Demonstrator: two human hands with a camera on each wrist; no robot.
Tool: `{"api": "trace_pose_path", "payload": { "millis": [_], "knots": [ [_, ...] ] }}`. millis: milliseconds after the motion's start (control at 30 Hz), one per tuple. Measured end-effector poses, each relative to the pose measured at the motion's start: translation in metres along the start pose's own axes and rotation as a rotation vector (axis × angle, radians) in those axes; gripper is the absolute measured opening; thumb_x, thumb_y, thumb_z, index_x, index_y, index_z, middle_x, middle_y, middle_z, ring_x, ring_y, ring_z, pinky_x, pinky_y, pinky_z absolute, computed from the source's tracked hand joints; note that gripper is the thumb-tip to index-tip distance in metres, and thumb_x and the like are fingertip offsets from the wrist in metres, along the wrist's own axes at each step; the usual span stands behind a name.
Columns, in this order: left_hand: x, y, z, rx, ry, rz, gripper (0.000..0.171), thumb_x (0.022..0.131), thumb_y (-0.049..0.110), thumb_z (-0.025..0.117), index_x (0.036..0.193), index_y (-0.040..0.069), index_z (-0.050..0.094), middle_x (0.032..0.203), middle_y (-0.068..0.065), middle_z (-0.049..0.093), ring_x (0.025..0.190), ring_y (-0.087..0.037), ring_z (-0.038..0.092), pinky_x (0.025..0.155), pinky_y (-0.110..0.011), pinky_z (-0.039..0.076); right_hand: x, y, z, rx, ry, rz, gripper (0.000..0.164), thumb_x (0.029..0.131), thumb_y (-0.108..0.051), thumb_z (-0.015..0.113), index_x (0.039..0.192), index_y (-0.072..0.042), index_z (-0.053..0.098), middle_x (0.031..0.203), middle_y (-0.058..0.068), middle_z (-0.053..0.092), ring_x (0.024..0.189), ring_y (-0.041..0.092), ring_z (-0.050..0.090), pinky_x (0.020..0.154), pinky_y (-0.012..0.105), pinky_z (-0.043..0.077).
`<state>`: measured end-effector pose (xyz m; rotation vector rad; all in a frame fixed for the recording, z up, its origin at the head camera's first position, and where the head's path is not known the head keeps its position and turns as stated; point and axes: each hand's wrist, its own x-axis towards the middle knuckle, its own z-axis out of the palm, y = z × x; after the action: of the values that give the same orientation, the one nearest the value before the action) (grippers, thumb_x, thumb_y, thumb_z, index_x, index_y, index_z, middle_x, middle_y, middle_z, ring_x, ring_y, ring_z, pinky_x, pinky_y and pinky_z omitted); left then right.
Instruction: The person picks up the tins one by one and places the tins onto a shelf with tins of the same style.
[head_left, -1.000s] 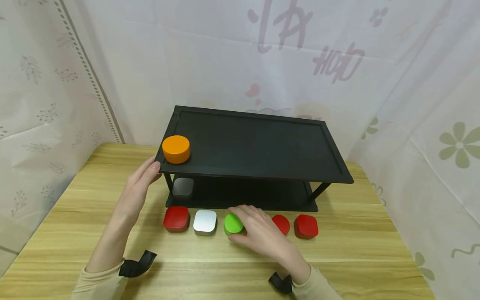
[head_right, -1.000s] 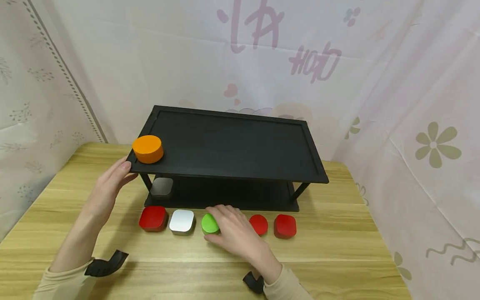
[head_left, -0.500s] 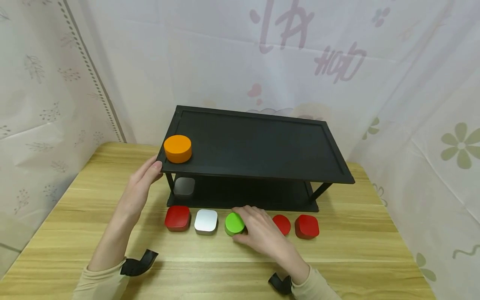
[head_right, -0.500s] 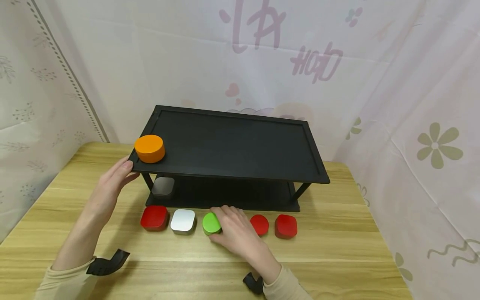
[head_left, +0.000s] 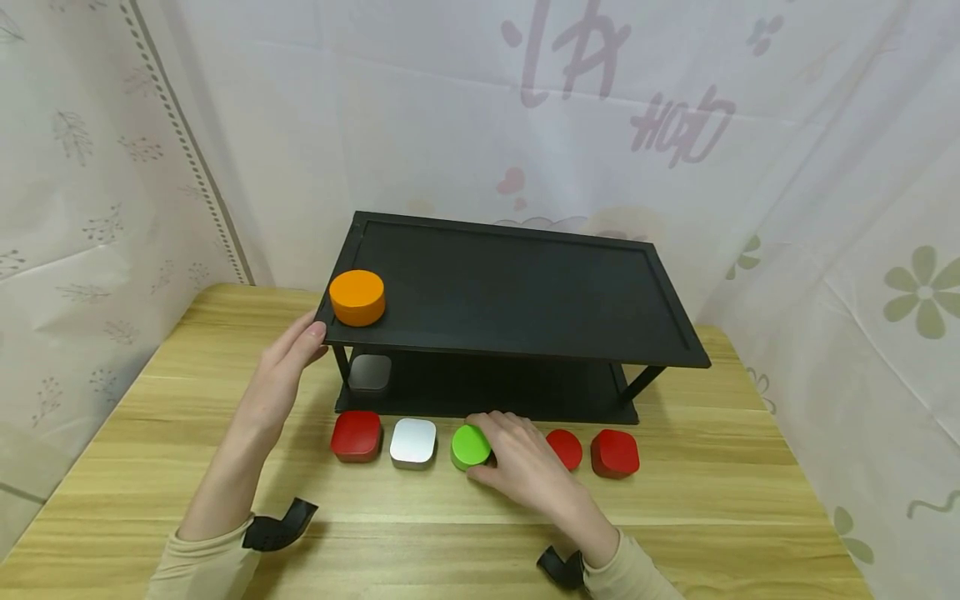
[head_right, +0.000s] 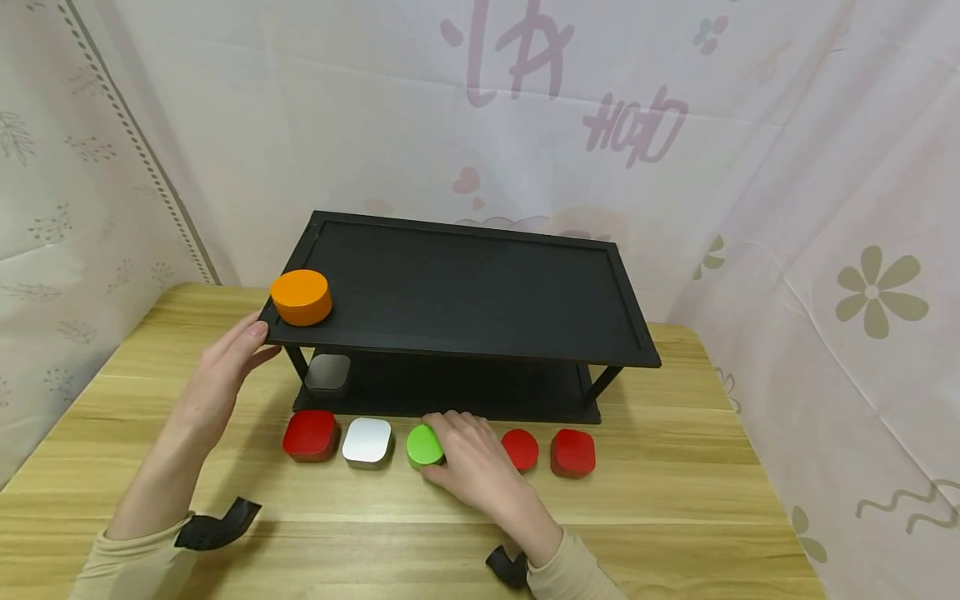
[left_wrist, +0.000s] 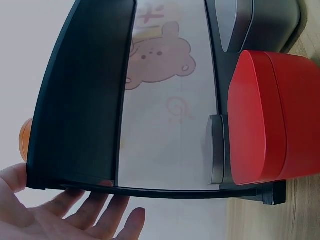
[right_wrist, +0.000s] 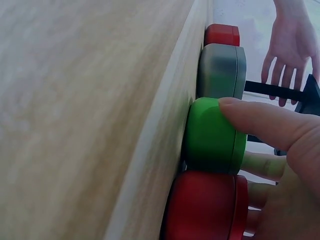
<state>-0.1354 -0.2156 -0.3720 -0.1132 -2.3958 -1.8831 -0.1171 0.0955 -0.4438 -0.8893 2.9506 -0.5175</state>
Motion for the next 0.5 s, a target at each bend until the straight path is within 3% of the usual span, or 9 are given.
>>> {"api": "trace_pose_path", "payload": {
  "millis": [267, 500],
  "knots": [
    [-0.0007, -0.0003, 0.0008, 0.014, 0.004, -0.012, 0.049, 0.100, 0.046, 0.034, 0.143, 0.023, 0.041, 0.144, -0.004, 0.045, 0.120, -0.001, 0.043, 0.103, -0.026, 0.036, 0.0002, -0.0005, -0.0021, 0.013, -0.004, 0.029, 0.058, 0.074, -0.037, 0.077, 0.124, -0.023, 0.054, 0.106, -0.008, 0.061, 0.092, 0.009, 0.053, 0.086, 0.034, 0.048],
    [-0.0007, -0.0014, -0.0001, 0.030, -0.007, -0.013, 0.049, 0.100, 0.046, 0.033, 0.144, 0.025, 0.039, 0.146, -0.005, 0.042, 0.122, -0.002, 0.041, 0.106, -0.036, 0.034, 0.0008, -0.0011, -0.0041, 0.031, 0.037, 0.017, 0.057, 0.074, -0.035, 0.077, 0.125, -0.022, 0.054, 0.109, -0.008, 0.061, 0.092, 0.009, 0.055, 0.080, 0.030, 0.049]
  ]
}}
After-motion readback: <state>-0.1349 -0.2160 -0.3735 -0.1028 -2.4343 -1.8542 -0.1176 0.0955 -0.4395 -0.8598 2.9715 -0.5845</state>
